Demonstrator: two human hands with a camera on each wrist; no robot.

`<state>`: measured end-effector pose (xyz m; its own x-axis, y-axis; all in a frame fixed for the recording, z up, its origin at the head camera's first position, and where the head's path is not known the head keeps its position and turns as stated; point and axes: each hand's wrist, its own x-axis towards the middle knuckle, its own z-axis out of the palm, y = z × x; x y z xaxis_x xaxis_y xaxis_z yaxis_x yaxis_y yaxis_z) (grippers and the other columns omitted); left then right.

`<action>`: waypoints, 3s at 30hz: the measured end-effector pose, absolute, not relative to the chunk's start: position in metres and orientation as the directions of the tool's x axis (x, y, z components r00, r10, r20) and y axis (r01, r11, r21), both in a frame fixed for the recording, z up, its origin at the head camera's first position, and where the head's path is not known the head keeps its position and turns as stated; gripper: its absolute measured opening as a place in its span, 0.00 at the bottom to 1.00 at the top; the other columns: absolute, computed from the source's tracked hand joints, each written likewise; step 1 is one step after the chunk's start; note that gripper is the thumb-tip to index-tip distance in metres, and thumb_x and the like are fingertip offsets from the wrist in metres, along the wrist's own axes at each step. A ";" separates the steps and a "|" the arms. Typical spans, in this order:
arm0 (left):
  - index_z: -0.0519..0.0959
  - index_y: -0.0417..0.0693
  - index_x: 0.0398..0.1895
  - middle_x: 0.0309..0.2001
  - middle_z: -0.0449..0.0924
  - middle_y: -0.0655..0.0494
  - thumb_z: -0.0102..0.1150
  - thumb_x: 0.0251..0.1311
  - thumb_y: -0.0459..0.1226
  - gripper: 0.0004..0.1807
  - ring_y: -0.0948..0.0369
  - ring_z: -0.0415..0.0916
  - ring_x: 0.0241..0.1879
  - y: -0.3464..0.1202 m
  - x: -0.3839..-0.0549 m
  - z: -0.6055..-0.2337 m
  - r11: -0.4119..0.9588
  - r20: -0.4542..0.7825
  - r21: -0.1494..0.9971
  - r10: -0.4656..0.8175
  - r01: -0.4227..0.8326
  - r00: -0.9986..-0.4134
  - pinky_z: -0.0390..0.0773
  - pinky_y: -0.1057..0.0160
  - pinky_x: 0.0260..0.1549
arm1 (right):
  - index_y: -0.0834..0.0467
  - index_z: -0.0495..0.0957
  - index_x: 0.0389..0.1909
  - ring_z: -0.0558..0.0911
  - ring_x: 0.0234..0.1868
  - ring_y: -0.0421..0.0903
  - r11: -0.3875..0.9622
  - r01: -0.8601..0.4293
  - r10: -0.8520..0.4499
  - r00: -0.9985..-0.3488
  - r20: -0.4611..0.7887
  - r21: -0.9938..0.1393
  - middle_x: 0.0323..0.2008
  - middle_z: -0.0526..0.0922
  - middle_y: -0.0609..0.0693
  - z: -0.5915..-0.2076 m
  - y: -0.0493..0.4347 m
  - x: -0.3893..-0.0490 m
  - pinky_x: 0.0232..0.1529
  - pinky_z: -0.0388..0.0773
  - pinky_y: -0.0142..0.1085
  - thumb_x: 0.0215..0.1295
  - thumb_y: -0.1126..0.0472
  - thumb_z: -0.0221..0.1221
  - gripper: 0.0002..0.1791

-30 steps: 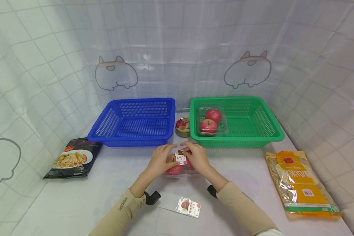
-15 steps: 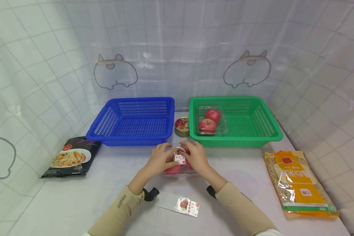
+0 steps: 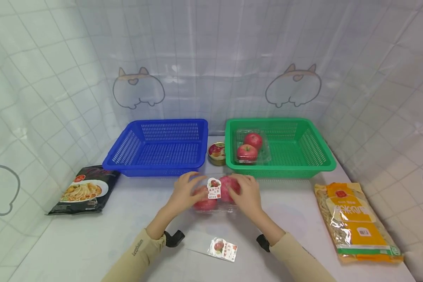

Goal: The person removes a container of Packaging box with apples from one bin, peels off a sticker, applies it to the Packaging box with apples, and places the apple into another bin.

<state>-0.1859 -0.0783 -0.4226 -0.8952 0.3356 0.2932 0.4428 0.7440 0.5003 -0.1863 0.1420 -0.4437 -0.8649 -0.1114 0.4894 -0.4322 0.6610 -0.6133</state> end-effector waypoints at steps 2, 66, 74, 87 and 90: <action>0.72 0.48 0.58 0.59 0.65 0.43 0.63 0.53 0.48 0.29 0.44 0.57 0.61 -0.084 -0.180 -0.426 0.711 0.296 0.590 0.252 0.384 -0.921 0.54 0.38 0.55 | 0.61 0.75 0.51 0.71 0.50 0.54 0.595 -0.349 -0.043 -0.914 0.404 -0.724 0.50 0.78 0.56 -0.445 0.149 -0.181 0.51 0.66 0.50 0.53 0.62 0.64 0.22; 0.50 0.49 0.63 0.57 0.60 0.39 0.48 0.60 0.38 0.29 0.49 0.67 0.51 -0.130 -0.148 -0.391 -0.059 -0.118 0.990 0.111 -0.125 -0.987 0.75 0.51 0.46 | 0.56 0.52 0.69 0.70 0.52 0.55 0.037 0.267 -0.331 -0.906 -0.263 -0.963 0.60 0.62 0.62 -0.372 0.144 -0.195 0.42 0.78 0.50 0.59 0.59 0.57 0.38; 0.47 0.53 0.56 0.42 0.71 0.48 0.49 0.58 0.37 0.27 0.56 0.74 0.42 -0.137 -0.154 -0.385 -0.127 -0.130 0.982 0.064 -0.137 -0.990 0.76 0.56 0.43 | 0.57 0.54 0.69 0.65 0.59 0.56 0.020 0.266 -0.311 -0.914 -0.259 -0.964 0.62 0.62 0.60 -0.361 0.125 -0.218 0.45 0.76 0.51 0.61 0.59 0.56 0.36; 0.43 0.53 0.57 0.54 0.55 0.48 0.48 0.59 0.34 0.29 0.54 0.73 0.44 -0.144 -0.174 -0.375 -0.412 -0.217 0.897 -0.087 -0.163 -0.972 0.77 0.51 0.45 | 0.60 0.58 0.67 0.68 0.56 0.53 -0.168 0.155 -0.230 -0.967 -0.114 -0.974 0.64 0.62 0.58 -0.343 0.084 -0.247 0.59 0.66 0.49 0.64 0.64 0.54 0.30; 0.43 0.55 0.57 0.53 0.55 0.51 0.47 0.59 0.34 0.29 0.53 0.71 0.46 -0.144 -0.179 -0.373 -0.488 -0.220 0.863 -0.128 -0.132 -0.967 0.76 0.51 0.46 | 0.59 0.56 0.68 0.66 0.58 0.54 -0.219 0.148 -0.184 -0.977 -0.108 -0.964 0.64 0.60 0.59 -0.344 0.070 -0.251 0.62 0.62 0.49 0.64 0.65 0.54 0.32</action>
